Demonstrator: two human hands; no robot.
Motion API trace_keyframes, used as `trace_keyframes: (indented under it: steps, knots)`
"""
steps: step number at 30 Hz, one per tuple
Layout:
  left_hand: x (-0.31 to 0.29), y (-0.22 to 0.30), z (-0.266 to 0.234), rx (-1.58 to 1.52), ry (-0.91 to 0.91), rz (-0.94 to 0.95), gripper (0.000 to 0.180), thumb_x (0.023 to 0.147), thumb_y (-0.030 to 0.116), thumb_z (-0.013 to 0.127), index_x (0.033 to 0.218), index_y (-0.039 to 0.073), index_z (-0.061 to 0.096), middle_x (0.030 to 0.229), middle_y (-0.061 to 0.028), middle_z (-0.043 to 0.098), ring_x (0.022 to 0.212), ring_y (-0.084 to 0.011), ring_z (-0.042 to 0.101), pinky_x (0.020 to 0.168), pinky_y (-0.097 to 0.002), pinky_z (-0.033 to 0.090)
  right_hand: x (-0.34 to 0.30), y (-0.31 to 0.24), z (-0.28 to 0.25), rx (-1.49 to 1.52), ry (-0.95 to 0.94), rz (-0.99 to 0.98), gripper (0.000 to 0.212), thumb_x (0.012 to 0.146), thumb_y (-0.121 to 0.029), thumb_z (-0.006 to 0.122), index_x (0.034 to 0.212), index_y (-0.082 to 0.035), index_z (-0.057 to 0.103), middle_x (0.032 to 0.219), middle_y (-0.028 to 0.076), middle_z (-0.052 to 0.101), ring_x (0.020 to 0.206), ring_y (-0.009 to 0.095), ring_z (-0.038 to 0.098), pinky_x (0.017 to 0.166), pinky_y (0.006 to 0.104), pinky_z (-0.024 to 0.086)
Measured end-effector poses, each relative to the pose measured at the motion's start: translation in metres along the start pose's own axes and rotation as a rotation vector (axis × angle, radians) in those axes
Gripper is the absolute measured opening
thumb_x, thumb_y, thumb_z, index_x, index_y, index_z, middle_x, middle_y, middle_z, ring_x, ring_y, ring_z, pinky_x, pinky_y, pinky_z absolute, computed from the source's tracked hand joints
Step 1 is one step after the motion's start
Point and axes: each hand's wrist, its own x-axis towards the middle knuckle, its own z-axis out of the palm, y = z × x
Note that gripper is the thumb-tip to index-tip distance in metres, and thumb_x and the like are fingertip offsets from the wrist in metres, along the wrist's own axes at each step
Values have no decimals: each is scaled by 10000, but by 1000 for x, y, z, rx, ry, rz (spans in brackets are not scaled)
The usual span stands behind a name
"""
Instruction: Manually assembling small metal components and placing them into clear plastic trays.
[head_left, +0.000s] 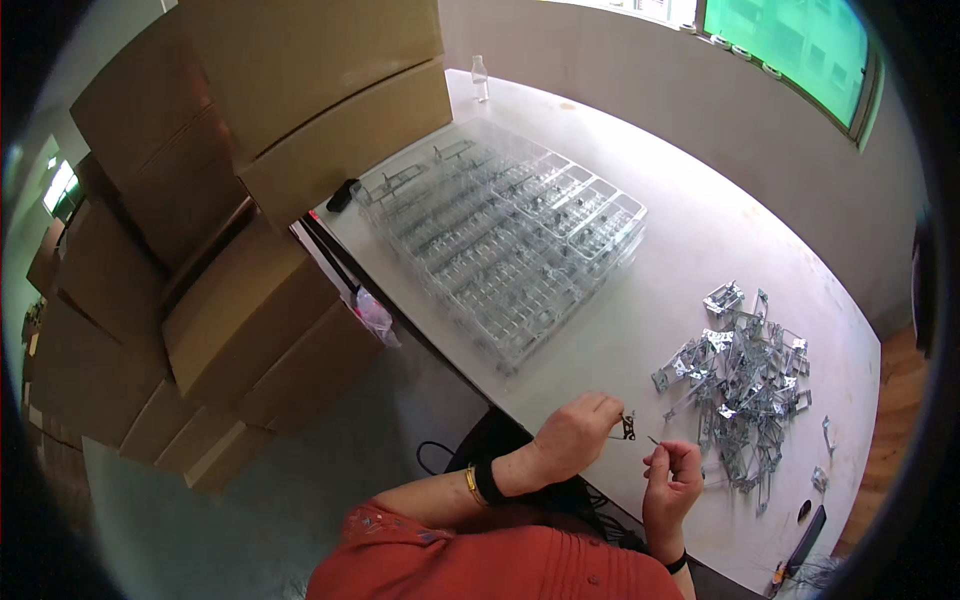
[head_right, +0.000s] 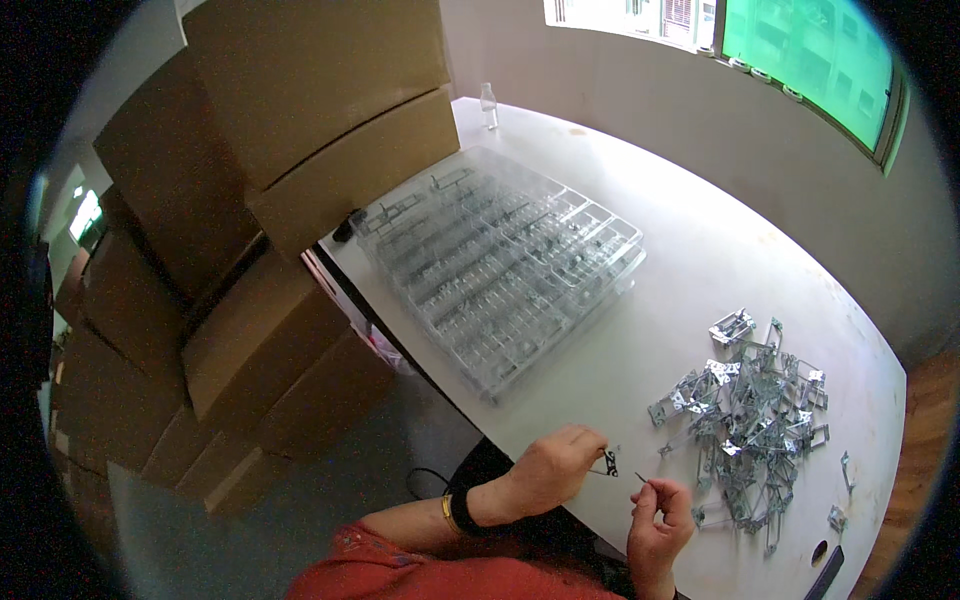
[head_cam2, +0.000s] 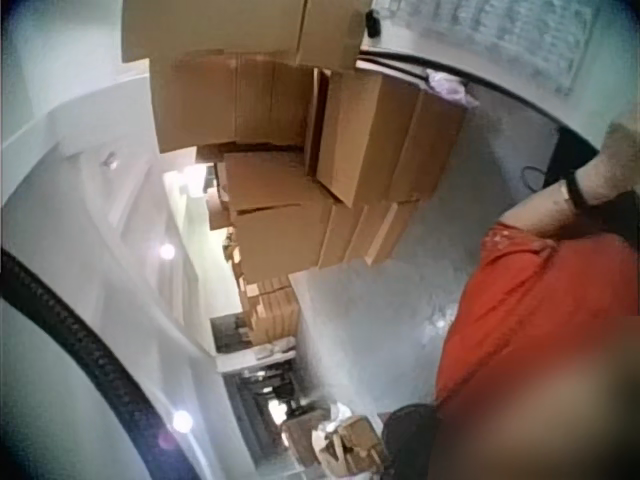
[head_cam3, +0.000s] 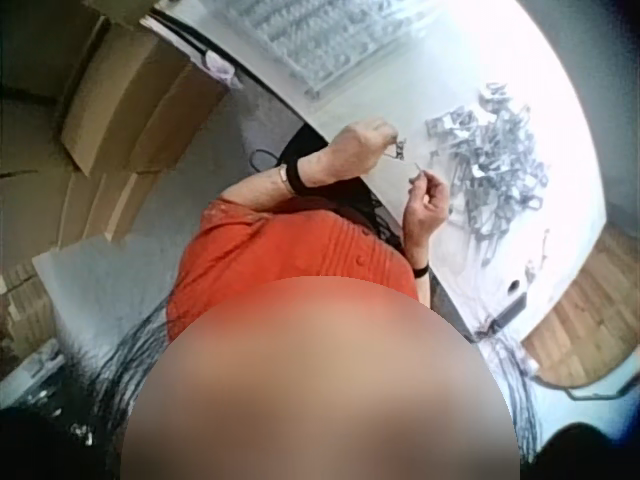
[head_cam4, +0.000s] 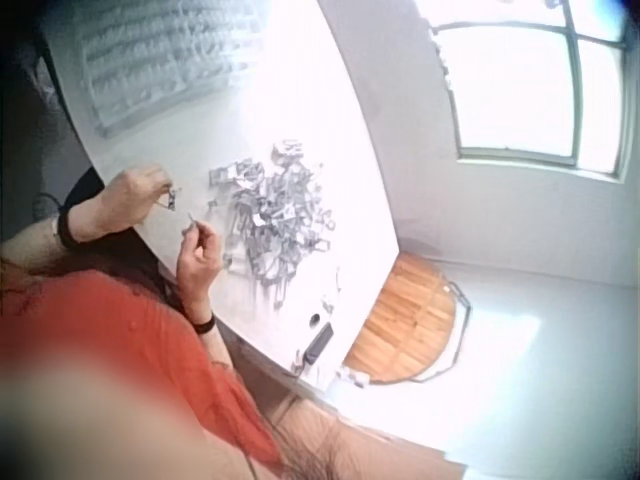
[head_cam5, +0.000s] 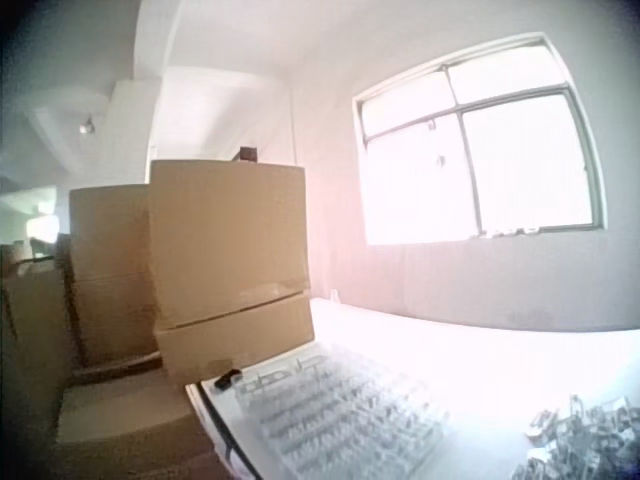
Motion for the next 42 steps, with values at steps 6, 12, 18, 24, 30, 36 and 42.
trace_keyframes:
  steps: [6,12,18,24,30,36,42]
  knots:
    - [-13,-6,-20,-92,16,55,209,917,-19,658,1115,8,599,985,-178,650,901,-386,673,784,-435,563,8,-5,11,5,16,-6,54,1046,-58,617,1094,-38,603,871,23,662,757,76,647,632,219,512]
    - [-29,-13,-15,-120,130,54,316,904,-60,668,1207,5,610,1138,-200,691,997,-394,705,832,-421,596,12,-14,19,11,10,-18,69,1048,-57,616,1113,-36,606,896,27,659,778,80,647,647,219,514]
    - [-41,-24,-11,-182,133,-5,388,864,-108,651,1234,1,615,1169,-215,695,1034,-400,704,866,-422,594,13,-19,24,-23,24,-68,68,1030,-22,625,1098,-18,620,891,39,668,776,96,672,647,234,536]
    - [-42,-40,-38,-18,99,21,440,807,-112,607,1221,37,614,1121,-176,689,987,-383,678,838,-447,574,17,-15,29,-76,23,-115,94,988,31,659,1072,-7,640,828,41,694,734,79,643,662,226,503]
    - [-50,-44,-37,97,37,38,470,728,-120,623,1175,13,680,1082,-153,706,1010,-367,667,899,-458,520,18,-17,27,-91,30,-84,92,978,25,673,1056,-20,652,796,32,702,699,51,625,633,222,493]
    - [-41,-36,-28,97,-7,37,505,703,-138,587,1179,0,686,1052,-142,702,1045,-352,667,973,-487,493,17,-18,21,-90,53,-78,95,978,18,679,1063,-19,657,795,34,702,699,62,638,639,225,506]
    - [-36,-37,-25,213,-30,78,501,721,-144,566,1190,-3,675,1083,-164,695,1090,-335,662,1058,-515,468,14,-17,17,-92,52,-93,103,976,13,684,1069,-20,656,799,41,708,701,71,656,638,237,521]
